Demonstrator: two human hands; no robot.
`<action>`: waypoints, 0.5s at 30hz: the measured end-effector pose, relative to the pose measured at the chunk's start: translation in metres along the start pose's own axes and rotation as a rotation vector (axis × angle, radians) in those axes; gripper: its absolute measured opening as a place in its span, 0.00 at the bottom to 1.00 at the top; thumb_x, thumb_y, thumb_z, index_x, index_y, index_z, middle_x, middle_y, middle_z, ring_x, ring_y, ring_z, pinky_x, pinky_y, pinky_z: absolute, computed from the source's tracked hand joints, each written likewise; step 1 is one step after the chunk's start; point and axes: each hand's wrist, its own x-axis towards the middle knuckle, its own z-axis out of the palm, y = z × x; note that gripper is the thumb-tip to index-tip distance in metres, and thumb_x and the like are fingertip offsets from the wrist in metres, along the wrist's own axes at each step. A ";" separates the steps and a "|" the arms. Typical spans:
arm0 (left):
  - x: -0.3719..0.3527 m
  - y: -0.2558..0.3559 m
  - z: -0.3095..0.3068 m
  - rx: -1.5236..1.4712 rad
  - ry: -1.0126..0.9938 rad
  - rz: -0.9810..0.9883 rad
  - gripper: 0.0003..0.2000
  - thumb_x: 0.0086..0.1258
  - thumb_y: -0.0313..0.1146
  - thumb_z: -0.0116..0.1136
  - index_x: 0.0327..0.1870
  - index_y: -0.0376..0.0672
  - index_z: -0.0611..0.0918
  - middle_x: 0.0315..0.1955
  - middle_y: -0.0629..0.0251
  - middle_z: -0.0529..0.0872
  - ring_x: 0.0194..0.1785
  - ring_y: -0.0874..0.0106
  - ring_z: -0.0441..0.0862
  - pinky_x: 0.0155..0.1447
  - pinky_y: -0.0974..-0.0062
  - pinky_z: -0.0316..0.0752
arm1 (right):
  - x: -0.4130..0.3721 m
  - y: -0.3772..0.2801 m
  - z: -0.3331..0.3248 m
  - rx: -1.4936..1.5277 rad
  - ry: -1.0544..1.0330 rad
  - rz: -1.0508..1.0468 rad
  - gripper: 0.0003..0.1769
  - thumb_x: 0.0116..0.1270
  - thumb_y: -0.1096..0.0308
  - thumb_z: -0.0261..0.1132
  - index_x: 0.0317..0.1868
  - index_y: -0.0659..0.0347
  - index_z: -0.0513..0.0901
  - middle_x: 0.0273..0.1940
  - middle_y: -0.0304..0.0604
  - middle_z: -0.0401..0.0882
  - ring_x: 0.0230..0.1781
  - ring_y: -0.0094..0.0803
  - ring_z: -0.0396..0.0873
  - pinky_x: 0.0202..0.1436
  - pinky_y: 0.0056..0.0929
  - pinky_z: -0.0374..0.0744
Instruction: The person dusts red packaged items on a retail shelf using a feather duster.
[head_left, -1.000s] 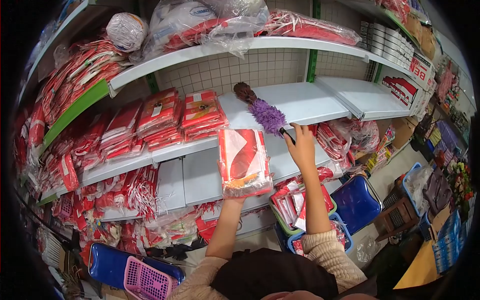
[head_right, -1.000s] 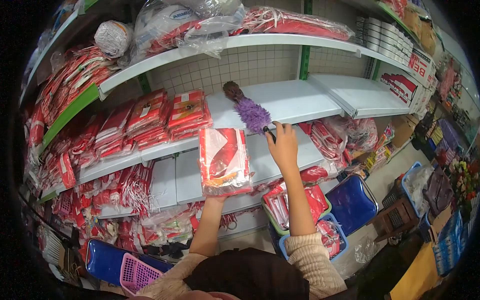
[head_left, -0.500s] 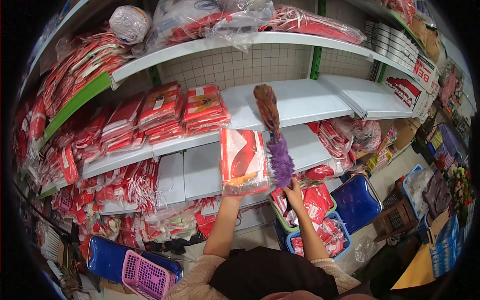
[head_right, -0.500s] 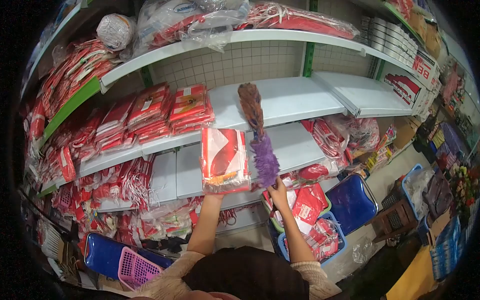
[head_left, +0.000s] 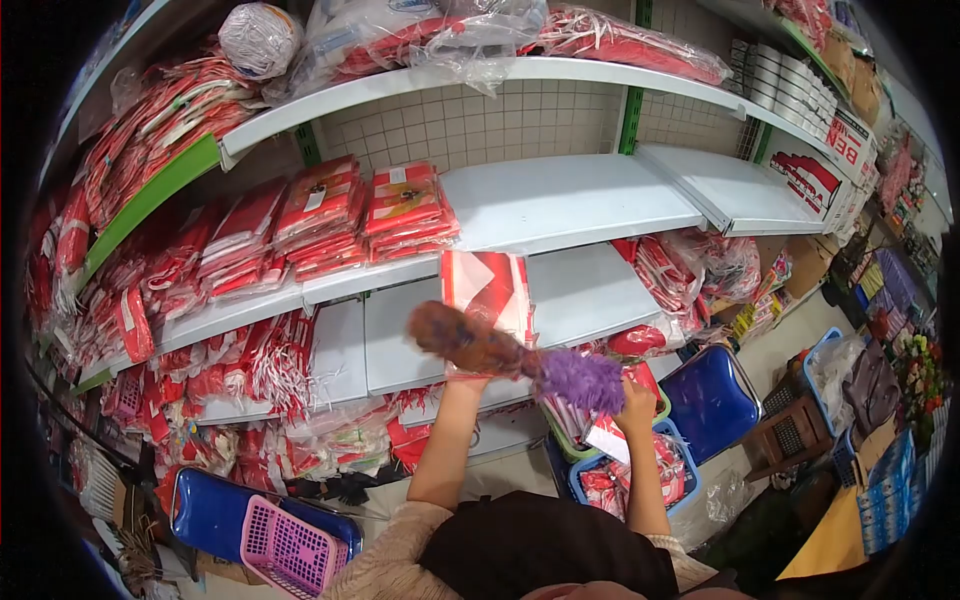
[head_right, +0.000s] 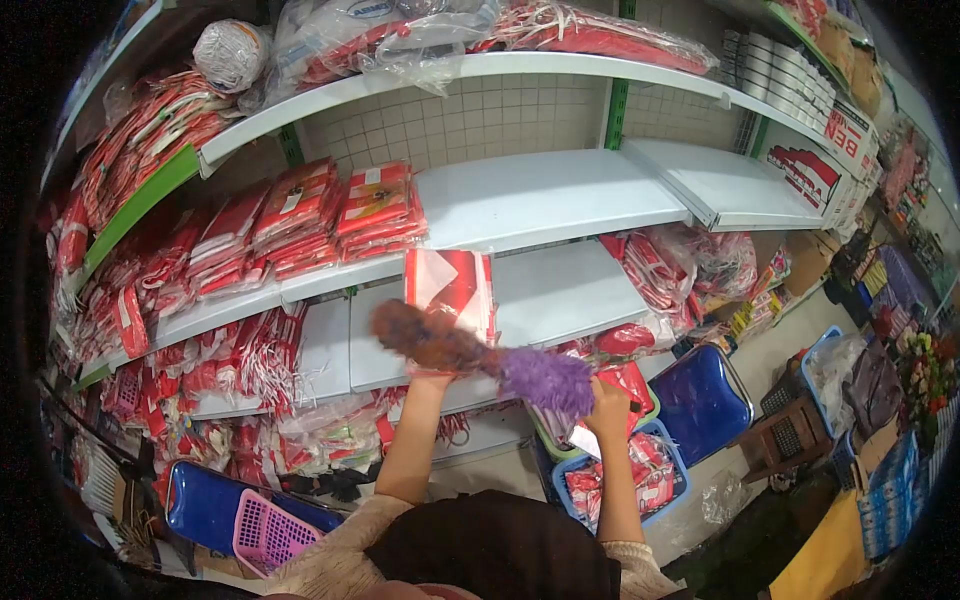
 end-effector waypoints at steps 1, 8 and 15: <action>0.003 -0.001 -0.001 -0.231 0.061 -0.044 0.30 0.64 0.59 0.43 0.59 0.46 0.69 0.55 0.61 0.74 0.58 0.61 0.70 0.61 0.55 0.66 | 0.000 0.002 0.000 -0.051 0.009 -0.007 0.22 0.50 0.60 0.65 0.44 0.63 0.78 0.21 0.56 0.75 0.22 0.53 0.75 0.26 0.45 0.72; -0.021 0.026 0.085 -0.247 0.056 -0.104 0.27 0.65 0.56 0.46 0.56 0.46 0.73 0.53 0.60 0.76 0.56 0.61 0.72 0.58 0.56 0.68 | -0.005 0.004 -0.002 0.017 0.067 0.177 0.18 0.51 0.61 0.64 0.42 0.61 0.79 0.18 0.57 0.73 0.19 0.53 0.74 0.22 0.44 0.70; -0.025 0.028 0.084 -0.342 0.059 -0.088 0.31 0.65 0.56 0.45 0.66 0.54 0.58 0.61 0.61 0.66 0.60 0.57 0.67 0.55 0.48 0.70 | -0.019 0.015 0.012 -0.065 0.029 0.186 0.18 0.53 0.58 0.64 0.42 0.56 0.81 0.22 0.53 0.77 0.22 0.51 0.76 0.25 0.42 0.72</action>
